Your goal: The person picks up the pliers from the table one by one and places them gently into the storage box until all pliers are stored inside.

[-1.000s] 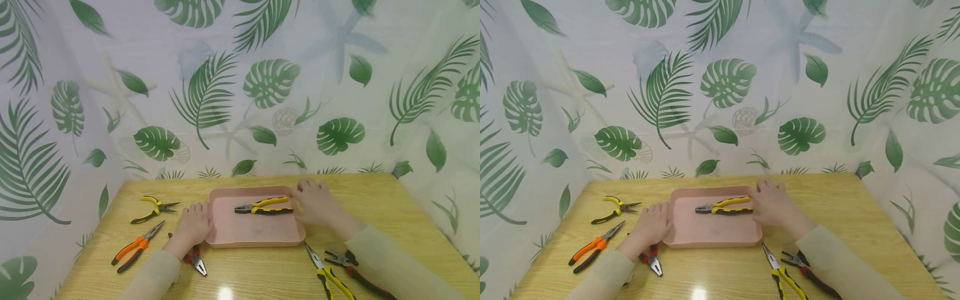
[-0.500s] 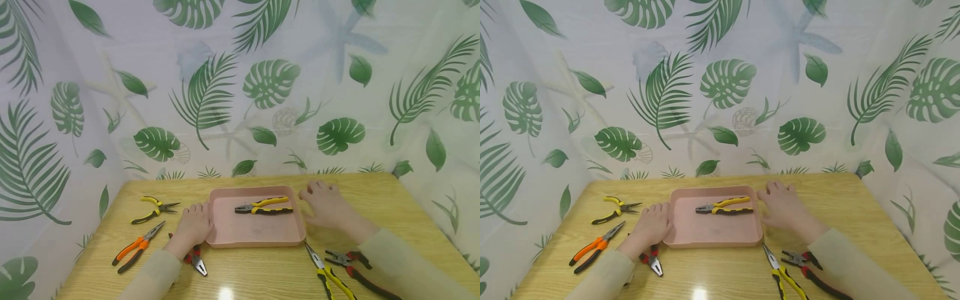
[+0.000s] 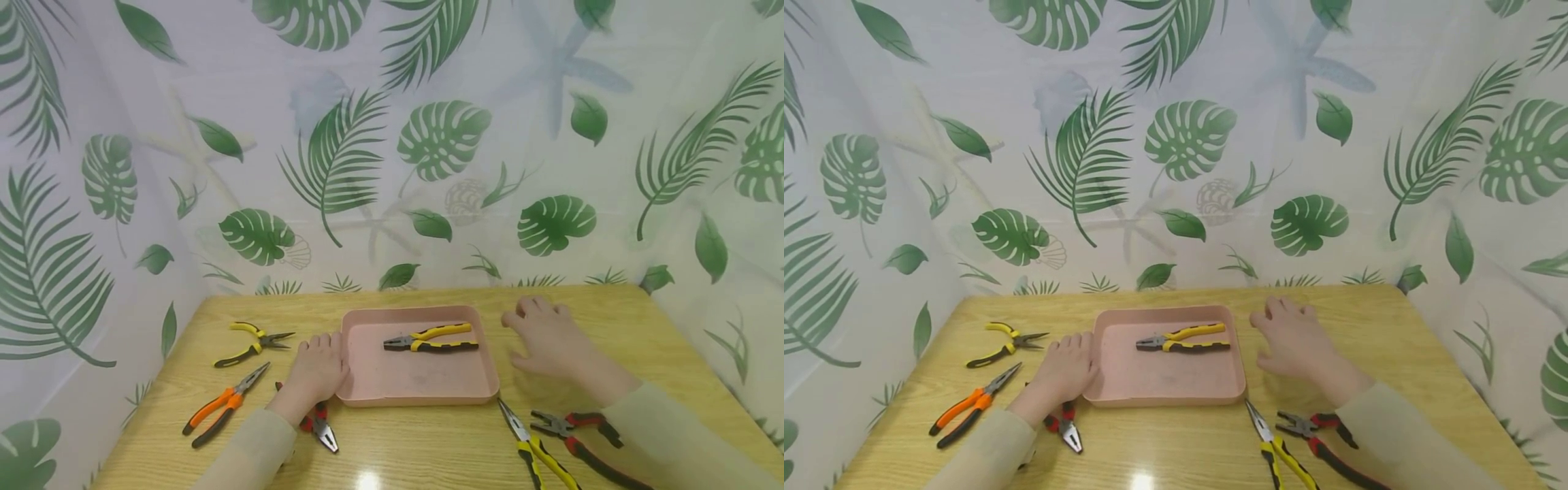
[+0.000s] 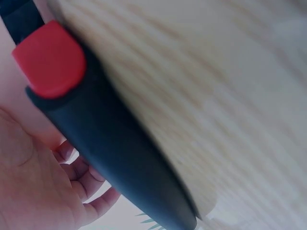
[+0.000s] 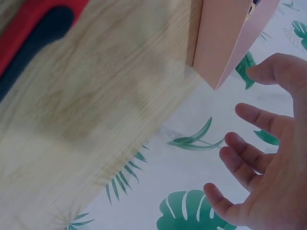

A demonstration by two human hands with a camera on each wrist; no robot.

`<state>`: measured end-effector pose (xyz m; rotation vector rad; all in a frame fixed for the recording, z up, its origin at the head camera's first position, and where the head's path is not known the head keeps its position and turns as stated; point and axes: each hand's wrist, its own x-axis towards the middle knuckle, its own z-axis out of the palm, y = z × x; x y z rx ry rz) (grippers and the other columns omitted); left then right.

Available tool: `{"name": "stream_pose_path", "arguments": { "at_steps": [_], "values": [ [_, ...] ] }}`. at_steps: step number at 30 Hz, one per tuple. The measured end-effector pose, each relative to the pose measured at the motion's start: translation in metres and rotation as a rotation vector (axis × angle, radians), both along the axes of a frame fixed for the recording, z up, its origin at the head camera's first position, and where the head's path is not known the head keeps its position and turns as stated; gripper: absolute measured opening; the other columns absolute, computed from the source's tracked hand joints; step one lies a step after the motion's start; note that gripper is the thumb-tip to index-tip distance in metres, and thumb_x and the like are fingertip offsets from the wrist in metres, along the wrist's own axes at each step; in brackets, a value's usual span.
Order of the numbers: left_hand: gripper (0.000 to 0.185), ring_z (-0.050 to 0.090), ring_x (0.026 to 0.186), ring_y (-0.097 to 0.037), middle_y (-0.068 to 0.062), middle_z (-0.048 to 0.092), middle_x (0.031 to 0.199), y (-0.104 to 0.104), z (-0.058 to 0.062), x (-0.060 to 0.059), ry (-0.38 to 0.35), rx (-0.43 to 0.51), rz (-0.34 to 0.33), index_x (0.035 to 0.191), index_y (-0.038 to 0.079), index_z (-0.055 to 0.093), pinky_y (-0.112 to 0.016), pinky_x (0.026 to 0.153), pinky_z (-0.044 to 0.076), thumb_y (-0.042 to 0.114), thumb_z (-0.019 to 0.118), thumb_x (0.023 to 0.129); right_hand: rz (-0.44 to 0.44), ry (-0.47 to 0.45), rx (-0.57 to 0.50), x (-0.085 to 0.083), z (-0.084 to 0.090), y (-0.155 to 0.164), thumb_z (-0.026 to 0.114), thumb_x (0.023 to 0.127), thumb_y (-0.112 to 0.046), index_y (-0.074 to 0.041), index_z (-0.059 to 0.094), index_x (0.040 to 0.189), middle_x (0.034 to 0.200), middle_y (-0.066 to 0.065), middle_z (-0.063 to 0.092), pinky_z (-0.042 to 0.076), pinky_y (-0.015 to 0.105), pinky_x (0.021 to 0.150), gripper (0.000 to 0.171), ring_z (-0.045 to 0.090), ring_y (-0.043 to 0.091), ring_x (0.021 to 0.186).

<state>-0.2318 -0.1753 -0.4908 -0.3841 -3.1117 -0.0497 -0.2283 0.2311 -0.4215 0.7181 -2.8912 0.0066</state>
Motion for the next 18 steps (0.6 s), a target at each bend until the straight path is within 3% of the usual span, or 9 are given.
{"name": "stream_pose_path", "arguments": {
  "at_steps": [11,18],
  "values": [
    [0.039,0.058,0.106,-0.034,-0.017,0.061,0.114,0.002,0.006,0.002,-0.006,-0.022,0.009,0.134,0.0,0.051,-0.051,0.094,0.046,0.028,0.05,0.107,-0.014,0.008,-0.012,0.006,-0.005,0.015,0.08,0.084,-0.033,-0.014,0.069,0.117,0.109,0.011,0.059,0.044,0.057,0.079,0.039,0.055,0.033,0.105],
    [0.044,0.058,0.111,-0.035,-0.019,0.061,0.12,0.002,0.004,0.001,-0.029,-0.023,0.022,0.141,0.0,0.049,-0.051,0.097,0.045,0.03,0.048,0.109,-0.018,0.004,-0.02,0.014,-0.006,0.02,0.08,0.084,-0.031,-0.016,0.069,0.116,0.107,0.009,0.058,0.042,0.054,0.075,0.037,0.055,0.033,0.103]
  ]
}}
